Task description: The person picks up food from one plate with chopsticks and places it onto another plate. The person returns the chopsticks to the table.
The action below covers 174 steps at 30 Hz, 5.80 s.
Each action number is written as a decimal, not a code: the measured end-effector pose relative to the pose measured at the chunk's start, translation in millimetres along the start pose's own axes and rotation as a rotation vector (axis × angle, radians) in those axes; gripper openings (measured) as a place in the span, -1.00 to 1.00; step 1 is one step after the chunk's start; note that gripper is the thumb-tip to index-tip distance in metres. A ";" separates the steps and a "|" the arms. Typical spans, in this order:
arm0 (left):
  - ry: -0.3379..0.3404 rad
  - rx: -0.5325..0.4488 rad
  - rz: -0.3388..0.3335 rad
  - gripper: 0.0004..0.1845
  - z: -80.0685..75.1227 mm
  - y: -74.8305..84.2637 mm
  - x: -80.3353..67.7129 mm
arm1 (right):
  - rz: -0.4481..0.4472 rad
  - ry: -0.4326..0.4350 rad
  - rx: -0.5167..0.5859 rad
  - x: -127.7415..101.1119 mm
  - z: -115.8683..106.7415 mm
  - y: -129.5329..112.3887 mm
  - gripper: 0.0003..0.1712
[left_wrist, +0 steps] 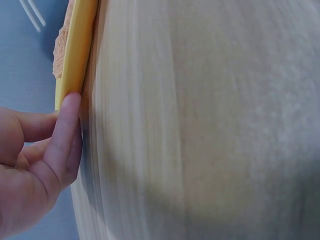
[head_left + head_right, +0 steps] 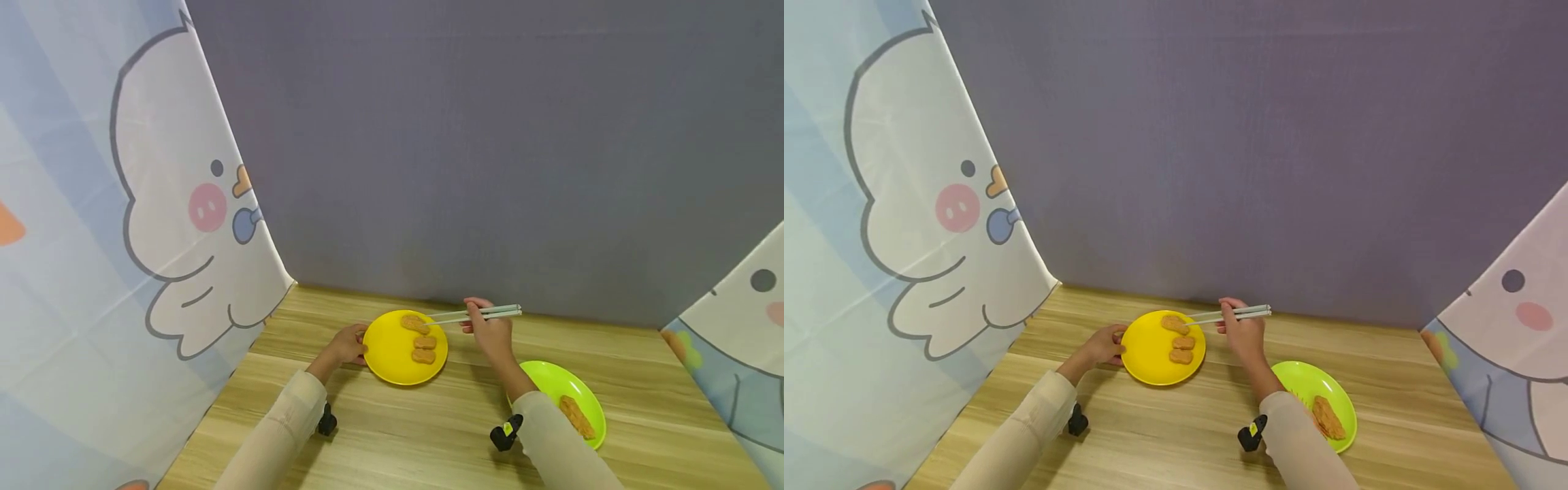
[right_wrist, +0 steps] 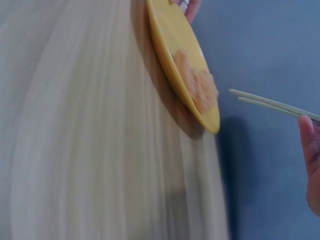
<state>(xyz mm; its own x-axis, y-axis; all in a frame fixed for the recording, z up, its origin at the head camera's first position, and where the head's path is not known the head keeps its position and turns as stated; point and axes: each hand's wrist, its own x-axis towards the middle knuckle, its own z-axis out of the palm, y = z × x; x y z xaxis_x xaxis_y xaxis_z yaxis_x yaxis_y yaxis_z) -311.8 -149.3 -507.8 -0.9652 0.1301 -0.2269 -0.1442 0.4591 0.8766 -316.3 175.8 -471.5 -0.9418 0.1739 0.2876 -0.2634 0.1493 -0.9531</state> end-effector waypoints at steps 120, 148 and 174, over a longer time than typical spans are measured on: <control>0.010 -0.001 -0.017 -0.40 -0.2 -2.9 2.7 | 0.179 0.124 -0.297 -92.4 -215.5 -8.9 -0.59; 0.019 -0.009 -0.013 -0.41 -0.1 -2.1 2.8 | 0.323 0.162 -0.053 -75.8 -198.9 -40.5 -0.73; 0.014 0.012 -0.005 -0.41 -0.9 -2.7 2.2 | 0.254 0.128 0.098 -47.6 -113.9 -56.2 -0.81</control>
<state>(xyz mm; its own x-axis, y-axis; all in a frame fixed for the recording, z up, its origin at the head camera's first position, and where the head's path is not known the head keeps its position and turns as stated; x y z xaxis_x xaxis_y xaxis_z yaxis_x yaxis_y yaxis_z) -313.8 -150.9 -510.3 -0.9675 0.1150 -0.2251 -0.1466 0.4703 0.8703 -232.9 270.1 -420.8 -0.9479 0.3156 0.0424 -0.0473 -0.0081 -0.9988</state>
